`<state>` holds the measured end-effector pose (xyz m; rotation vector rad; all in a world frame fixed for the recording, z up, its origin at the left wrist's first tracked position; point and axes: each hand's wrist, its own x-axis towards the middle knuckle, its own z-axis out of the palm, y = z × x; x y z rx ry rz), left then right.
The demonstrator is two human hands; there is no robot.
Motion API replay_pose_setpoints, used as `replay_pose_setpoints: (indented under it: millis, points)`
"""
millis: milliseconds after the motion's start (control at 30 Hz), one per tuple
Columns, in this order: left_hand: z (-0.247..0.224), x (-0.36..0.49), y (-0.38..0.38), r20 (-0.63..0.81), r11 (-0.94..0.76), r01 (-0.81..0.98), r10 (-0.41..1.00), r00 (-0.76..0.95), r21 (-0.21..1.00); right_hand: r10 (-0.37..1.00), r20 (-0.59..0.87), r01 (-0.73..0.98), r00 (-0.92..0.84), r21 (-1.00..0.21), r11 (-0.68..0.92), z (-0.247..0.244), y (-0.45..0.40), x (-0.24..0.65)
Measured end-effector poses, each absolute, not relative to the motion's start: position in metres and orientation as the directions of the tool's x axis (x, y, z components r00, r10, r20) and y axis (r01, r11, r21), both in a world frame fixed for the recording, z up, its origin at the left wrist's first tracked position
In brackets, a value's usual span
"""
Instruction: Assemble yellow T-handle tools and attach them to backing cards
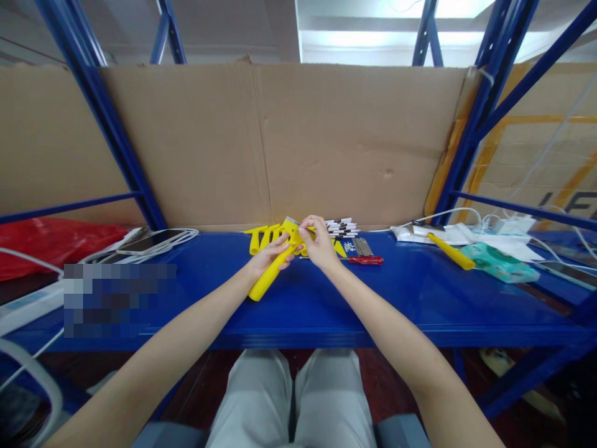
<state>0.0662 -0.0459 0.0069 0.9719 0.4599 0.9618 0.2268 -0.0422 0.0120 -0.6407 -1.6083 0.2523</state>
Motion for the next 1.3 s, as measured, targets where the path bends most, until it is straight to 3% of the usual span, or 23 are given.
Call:
replay_pose_setpoints:
  millis: [233,933,1300]
  points:
    - [0.010,0.066,-0.049,0.045,0.255,-0.470,0.841,0.539,0.845,0.476,0.878,0.327,-0.048,-0.436,0.838,0.014,-0.048,0.223]
    - [0.009,0.069,-0.045,0.018,0.240,-0.457,0.872,0.490,0.856,0.485,0.872,0.518,-0.064,-0.386,0.763,0.014,-0.048,0.221]
    - [0.012,0.072,-0.052,0.011,0.228,-0.443,0.880,0.475,0.867,0.489,0.868,0.527,-0.088,-0.376,0.762,0.014,-0.047,0.223]
